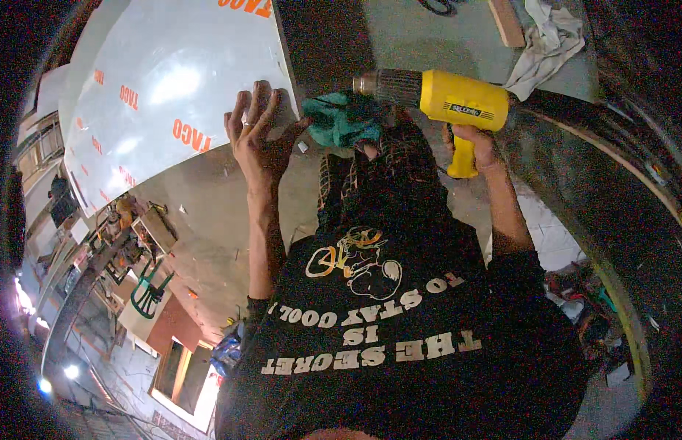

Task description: The person uses a heat gun and a cloth to press edging onto a large laminate panel, trims the edging strip using scissors, and moves the panel with help from another person.

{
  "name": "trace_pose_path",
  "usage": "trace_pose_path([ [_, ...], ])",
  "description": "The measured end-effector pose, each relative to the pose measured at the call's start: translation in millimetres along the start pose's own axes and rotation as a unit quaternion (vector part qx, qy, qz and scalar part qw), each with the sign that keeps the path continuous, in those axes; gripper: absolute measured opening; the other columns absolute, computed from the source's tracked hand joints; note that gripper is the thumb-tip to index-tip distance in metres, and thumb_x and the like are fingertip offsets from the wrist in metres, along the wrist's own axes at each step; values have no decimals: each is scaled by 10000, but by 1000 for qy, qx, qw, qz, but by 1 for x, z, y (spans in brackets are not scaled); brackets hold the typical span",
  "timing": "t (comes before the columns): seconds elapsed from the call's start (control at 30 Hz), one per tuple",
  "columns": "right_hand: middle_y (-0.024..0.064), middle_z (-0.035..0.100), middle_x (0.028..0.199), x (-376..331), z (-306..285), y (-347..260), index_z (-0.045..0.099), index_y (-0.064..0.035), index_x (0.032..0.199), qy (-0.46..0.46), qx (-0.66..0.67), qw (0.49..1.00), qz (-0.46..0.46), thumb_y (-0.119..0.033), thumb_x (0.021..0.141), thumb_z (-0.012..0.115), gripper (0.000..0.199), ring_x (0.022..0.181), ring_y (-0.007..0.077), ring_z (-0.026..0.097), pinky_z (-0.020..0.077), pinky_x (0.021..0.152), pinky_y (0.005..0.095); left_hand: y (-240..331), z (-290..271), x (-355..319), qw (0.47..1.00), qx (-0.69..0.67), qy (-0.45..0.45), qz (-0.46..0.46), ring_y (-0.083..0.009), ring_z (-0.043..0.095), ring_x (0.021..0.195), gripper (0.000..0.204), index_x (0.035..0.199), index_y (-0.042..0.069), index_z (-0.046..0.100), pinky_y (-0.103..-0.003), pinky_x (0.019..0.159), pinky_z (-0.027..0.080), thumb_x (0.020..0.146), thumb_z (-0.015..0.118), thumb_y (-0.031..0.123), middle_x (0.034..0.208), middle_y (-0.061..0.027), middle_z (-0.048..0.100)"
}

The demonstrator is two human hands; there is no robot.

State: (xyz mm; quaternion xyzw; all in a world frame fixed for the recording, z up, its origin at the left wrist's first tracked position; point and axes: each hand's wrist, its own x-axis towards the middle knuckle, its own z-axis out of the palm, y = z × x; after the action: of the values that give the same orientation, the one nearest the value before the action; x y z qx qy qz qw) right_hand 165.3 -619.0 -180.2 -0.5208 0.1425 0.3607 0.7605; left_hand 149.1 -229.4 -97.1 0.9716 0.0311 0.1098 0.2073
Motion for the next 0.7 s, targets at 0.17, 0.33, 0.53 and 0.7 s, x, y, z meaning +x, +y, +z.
trace_pose_path([
  [0.17,43,607,763,0,10,-14,601,-51,974,6,-27,1000,-9,-295,792,657,310,620,149,570,481,568,285,-1,-7,2,1000,3,-7,30,-305,444,1263,560,1097,186,703,-491,1060,281,604,828,420,1273,-39,596],
  [0.33,51,603,760,0,27,-26,596,-46,977,13,-29,999,-14,-274,781,653,306,626,145,571,489,563,280,-1,-8,4,999,-2,-16,39,-311,463,1236,541,1090,163,703,-466,1029,305,624,820,413,1262,-52,603],
  [0.53,69,598,739,-8,32,-26,595,-31,969,11,-61,997,-35,-265,763,654,318,581,155,560,476,526,277,-23,-19,18,995,-63,-67,42,-314,435,1257,600,1158,160,670,-471,1034,300,641,809,430,1290,-34,587],
  [0.7,71,597,747,-13,30,-19,593,-24,968,11,-49,999,-11,-263,761,659,323,574,159,556,472,524,283,-4,4,1,1000,-4,-24,18,-298,384,1319,753,1267,201,588,-559,1081,229,610,813,494,1371,-5,517],
])
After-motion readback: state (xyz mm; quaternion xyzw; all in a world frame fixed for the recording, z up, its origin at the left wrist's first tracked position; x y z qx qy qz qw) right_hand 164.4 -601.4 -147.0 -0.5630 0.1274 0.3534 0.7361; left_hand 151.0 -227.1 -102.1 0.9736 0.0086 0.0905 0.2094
